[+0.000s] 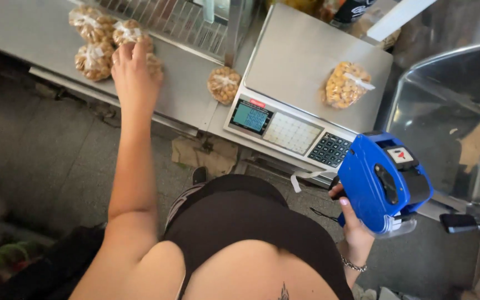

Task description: The person weighs bags of items on a digital scale and applies tape from a blue dispenser to seal or mark the bags before placing them on a counter.

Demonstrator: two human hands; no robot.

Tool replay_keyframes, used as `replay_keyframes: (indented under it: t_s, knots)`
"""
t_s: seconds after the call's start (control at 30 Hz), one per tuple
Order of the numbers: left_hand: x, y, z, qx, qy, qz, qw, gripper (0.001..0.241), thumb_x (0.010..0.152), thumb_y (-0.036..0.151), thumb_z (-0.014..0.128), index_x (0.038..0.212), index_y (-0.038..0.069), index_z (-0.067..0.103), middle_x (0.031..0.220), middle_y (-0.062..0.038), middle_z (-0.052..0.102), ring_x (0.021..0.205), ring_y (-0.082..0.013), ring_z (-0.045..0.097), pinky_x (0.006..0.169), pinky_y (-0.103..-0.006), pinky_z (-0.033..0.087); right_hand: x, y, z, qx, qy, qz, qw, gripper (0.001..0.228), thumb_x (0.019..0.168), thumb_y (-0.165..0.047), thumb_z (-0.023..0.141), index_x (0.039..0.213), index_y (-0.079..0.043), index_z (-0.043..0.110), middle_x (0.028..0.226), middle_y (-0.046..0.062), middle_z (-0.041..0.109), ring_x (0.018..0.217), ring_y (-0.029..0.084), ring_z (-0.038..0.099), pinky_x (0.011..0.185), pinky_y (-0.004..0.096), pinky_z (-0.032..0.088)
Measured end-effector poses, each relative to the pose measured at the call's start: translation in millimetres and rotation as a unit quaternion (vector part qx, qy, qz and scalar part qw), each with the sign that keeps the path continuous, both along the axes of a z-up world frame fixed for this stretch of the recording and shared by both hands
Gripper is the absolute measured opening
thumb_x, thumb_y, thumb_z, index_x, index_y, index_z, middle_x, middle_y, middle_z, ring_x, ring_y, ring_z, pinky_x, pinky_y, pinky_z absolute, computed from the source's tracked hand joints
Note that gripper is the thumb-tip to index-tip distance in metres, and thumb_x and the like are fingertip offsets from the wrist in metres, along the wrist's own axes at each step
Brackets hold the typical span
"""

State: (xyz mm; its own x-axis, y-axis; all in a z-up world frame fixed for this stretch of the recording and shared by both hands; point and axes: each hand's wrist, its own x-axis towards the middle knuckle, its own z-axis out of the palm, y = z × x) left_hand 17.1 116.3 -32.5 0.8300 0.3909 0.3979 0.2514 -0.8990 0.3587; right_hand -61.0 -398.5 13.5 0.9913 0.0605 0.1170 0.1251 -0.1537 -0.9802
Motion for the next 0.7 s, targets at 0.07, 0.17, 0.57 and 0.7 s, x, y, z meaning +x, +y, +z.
replay_keyframes:
  t_s: [0.07, 0.17, 0.57, 0.7]
  knots:
    - [-8.1, -19.2, 18.5, -0.007, -0.021, -0.01, 1.0, 0.065, 0.077, 0.004, 0.087, 0.135, 0.006, 0.057, 0.127, -0.02, 0.052, 0.115, -0.0437, 0.049, 0.09, -0.0582, 0.044, 0.7, 8.1, 2.7, -0.002, -0.002, 0.006, 1.0, 0.037, 0.096, -0.026, 0.068, 0.125, -0.005, 0.059, 0.104, 0.009, 0.068, 0.094, 0.021, 0.068, 0.09, 0.034, 0.056]
    - [-18.8, -53.2, 39.6, -0.07, -0.052, -0.096, 0.992, 0.044, 0.095, 0.004, 0.077, 0.134, 0.002, 0.058, 0.132, -0.019, 0.053, 0.12, -0.0418, 0.051, 0.092, -0.056, 0.045, 2.4, 30.4, 16.8, -0.013, -0.029, -0.032, 0.999, 0.028, 0.098, -0.033, 0.063, 0.105, -0.006, 0.065, 0.098, 0.009, 0.069, 0.093, 0.021, 0.065, 0.091, 0.034, 0.05]
    - [-24.8, -63.7, 15.1, -0.059, -0.08, -0.138, 0.985, 0.034, 0.091, 0.004, 0.082, 0.123, 0.003, 0.07, 0.122, -0.013, 0.059, 0.116, -0.0379, 0.061, 0.091, -0.0488, 0.055, 4.9, 28.3, 11.7, 0.038, -0.143, -0.073, 0.986, 0.035, 0.102, -0.023, 0.057, 0.109, 0.011, 0.062, 0.08, 0.025, 0.066, 0.072, 0.035, 0.069, 0.083, 0.045, 0.054]
    - [-21.0, -73.4, 20.9, -0.065, -0.077, -0.15, 0.984, 0.032, 0.093, 0.002, 0.081, 0.123, 0.002, 0.07, 0.121, -0.015, 0.059, 0.115, -0.0378, 0.061, 0.089, -0.0497, 0.056, 3.1, 21.3, 2.9, 0.041, -0.135, -0.074, 0.987, 0.031, 0.102, -0.02, 0.058, 0.111, 0.01, 0.062, 0.084, 0.024, 0.066, 0.074, 0.034, 0.07, 0.08, 0.047, 0.055]
